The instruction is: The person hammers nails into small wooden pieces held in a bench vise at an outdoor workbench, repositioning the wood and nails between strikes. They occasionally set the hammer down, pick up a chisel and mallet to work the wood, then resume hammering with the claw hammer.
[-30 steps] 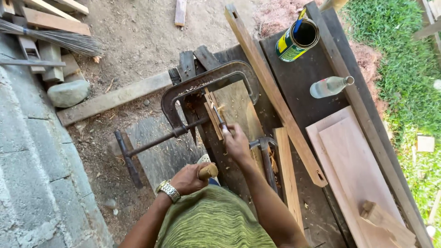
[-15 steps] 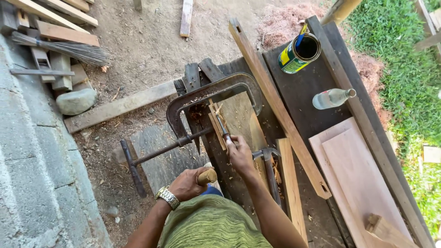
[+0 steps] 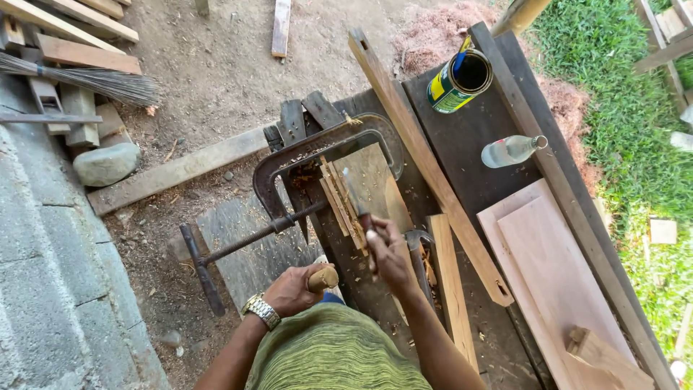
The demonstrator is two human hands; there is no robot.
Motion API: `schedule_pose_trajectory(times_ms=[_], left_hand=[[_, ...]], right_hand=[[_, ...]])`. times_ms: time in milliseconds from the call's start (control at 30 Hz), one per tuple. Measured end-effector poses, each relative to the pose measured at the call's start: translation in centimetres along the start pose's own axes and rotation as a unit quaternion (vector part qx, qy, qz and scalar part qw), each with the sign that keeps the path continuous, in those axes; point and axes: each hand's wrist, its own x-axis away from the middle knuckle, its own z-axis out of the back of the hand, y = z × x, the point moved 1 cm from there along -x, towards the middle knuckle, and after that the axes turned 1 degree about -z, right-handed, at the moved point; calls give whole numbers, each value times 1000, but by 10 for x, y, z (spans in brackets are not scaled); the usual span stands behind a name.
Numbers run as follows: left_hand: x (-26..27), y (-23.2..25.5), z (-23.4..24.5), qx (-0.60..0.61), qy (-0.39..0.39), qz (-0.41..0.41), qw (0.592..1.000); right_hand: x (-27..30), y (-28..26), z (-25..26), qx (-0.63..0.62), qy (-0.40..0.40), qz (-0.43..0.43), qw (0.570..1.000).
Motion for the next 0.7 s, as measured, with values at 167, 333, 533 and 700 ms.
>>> schedule_pose_trajectory(times_ms=[167,333,533,700], left_hand=[[-4,14,-2,-7,1,-20,1000],[-28,28,-18,17,1,-89,996],[-49,47,-11,23,25,-60,998],[-62,22,-15,3,69,-155,986]], right_hand=[[31,11,-1,11,-28,-145,989],[37,46,7,-8,1,-194,981],[8,49,-7,5,-3,-87,996],[11,50,-7,-45,-9,-66,997]])
